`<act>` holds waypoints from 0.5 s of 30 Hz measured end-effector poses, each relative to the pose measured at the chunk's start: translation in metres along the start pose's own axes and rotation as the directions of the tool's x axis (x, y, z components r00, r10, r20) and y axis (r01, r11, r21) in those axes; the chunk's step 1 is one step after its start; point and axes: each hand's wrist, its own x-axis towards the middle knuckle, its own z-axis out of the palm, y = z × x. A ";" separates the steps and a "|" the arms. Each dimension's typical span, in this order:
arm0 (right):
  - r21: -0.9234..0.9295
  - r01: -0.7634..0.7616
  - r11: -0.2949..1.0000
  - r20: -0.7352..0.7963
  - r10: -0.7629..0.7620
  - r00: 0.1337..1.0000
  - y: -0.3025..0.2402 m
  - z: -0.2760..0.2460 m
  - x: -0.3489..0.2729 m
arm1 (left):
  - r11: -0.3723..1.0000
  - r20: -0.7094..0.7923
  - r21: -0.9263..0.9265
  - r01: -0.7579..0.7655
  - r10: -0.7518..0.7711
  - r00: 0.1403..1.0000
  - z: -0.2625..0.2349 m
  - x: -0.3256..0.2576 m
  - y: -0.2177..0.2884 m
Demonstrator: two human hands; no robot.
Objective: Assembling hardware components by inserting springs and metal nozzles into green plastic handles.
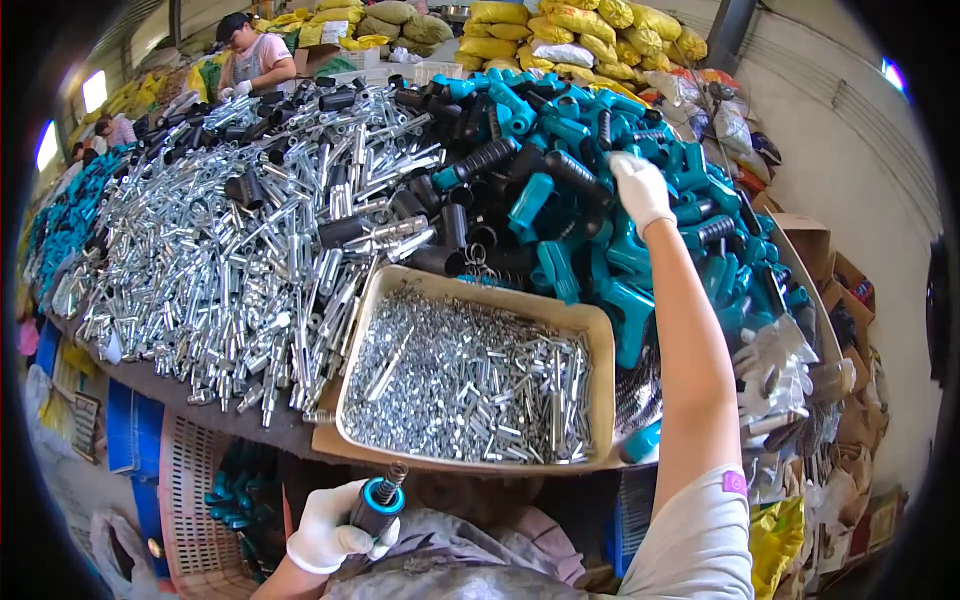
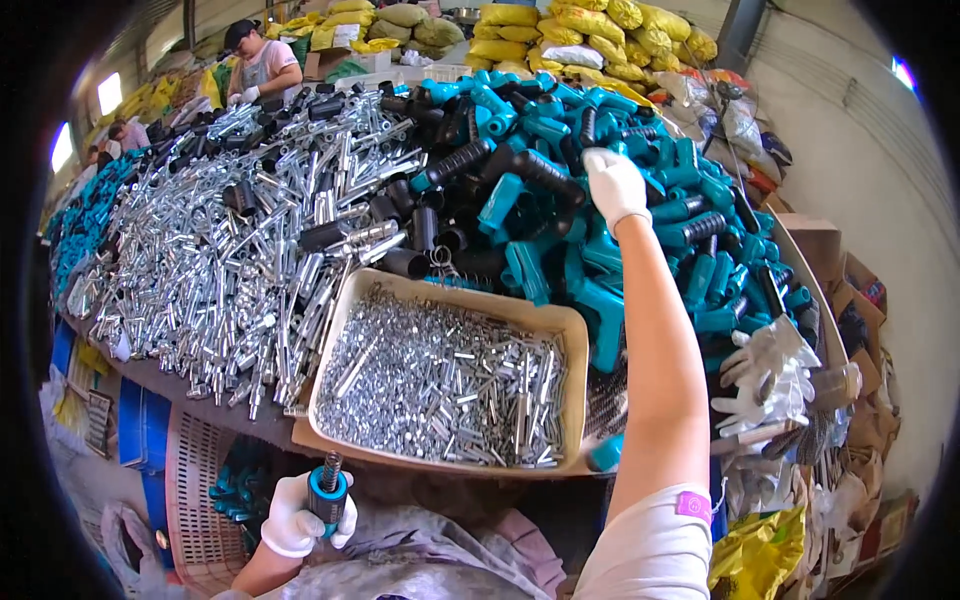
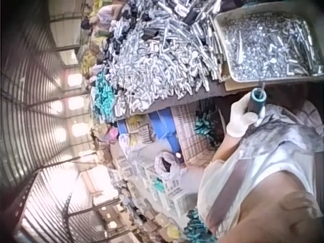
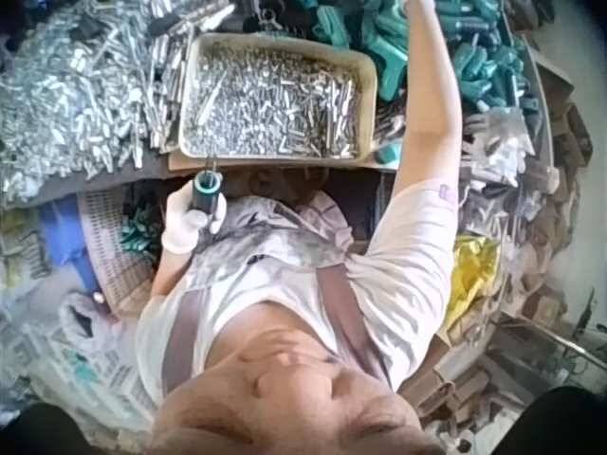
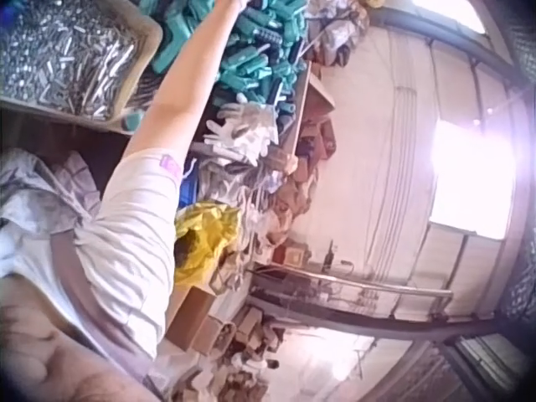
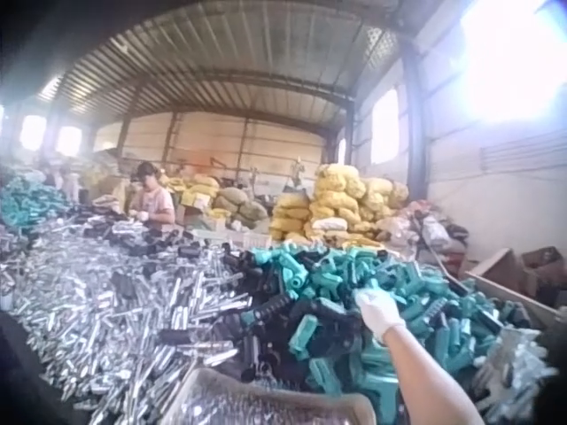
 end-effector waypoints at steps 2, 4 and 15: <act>0.336 0.013 0.942 -0.166 0.045 0.985 -0.040 -0.036 -0.032 | 0.999 -0.033 0.023 0.022 -0.022 0.999 0.001 -0.007 -0.003; 0.405 0.064 0.912 -0.209 0.024 0.978 -0.100 -0.073 -0.108 | 0.999 -0.101 0.032 -0.013 0.016 0.995 -0.004 -0.017 -0.011; -0.206 -0.720 0.663 -0.335 0.643 0.688 -0.039 -0.157 -0.633 | 0.994 0.077 0.082 0.075 -0.082 0.994 0.007 -0.006 -0.048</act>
